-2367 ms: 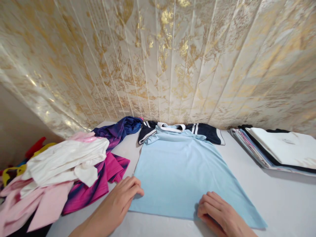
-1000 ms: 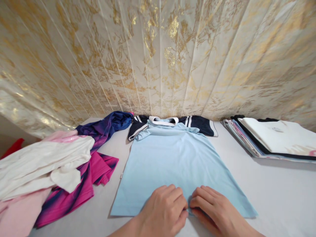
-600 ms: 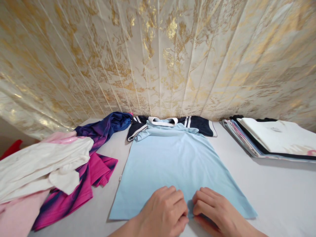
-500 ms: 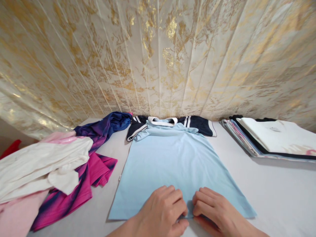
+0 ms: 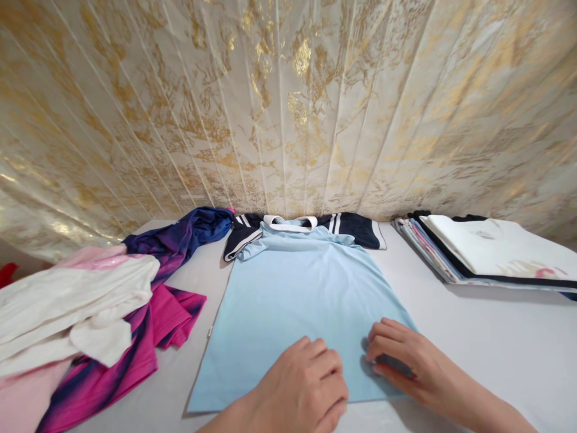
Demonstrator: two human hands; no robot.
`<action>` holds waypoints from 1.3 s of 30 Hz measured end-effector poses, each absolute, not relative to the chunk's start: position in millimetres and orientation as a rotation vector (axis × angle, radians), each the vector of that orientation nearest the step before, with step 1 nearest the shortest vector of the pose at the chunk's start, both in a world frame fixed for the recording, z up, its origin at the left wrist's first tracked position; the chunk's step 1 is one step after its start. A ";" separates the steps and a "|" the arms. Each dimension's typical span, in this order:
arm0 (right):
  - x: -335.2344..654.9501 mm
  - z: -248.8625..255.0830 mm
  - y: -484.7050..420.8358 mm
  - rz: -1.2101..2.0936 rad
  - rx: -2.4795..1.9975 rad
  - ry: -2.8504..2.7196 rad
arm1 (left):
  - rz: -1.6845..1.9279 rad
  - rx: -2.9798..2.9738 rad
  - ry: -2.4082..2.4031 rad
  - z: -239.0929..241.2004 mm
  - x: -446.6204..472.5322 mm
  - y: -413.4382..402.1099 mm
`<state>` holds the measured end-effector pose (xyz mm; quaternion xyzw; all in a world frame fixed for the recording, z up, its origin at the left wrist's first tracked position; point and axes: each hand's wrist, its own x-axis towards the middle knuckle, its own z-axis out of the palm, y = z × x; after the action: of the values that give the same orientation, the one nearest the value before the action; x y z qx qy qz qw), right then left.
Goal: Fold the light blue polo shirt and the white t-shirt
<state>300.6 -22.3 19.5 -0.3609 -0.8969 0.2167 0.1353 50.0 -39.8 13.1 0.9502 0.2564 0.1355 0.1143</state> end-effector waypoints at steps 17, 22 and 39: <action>326.3 23.5 -17.4 0.935 -1.290 -2.478 | 0.479 2.872 0.829 -13.2 139.3 -35.7; 335.6 27.0 -15.5 0.887 -1.308 -2.461 | 0.476 2.873 0.836 -16.1 144.5 -37.7; 360.3 25.1 -11.1 0.827 -1.458 -2.379 | 0.349 2.745 0.778 19.0 120.6 -19.5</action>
<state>360.3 -11.1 25.1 -0.4976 -0.8119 0.2824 0.1156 120.6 -19.5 19.0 0.9465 0.2682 0.1204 0.1332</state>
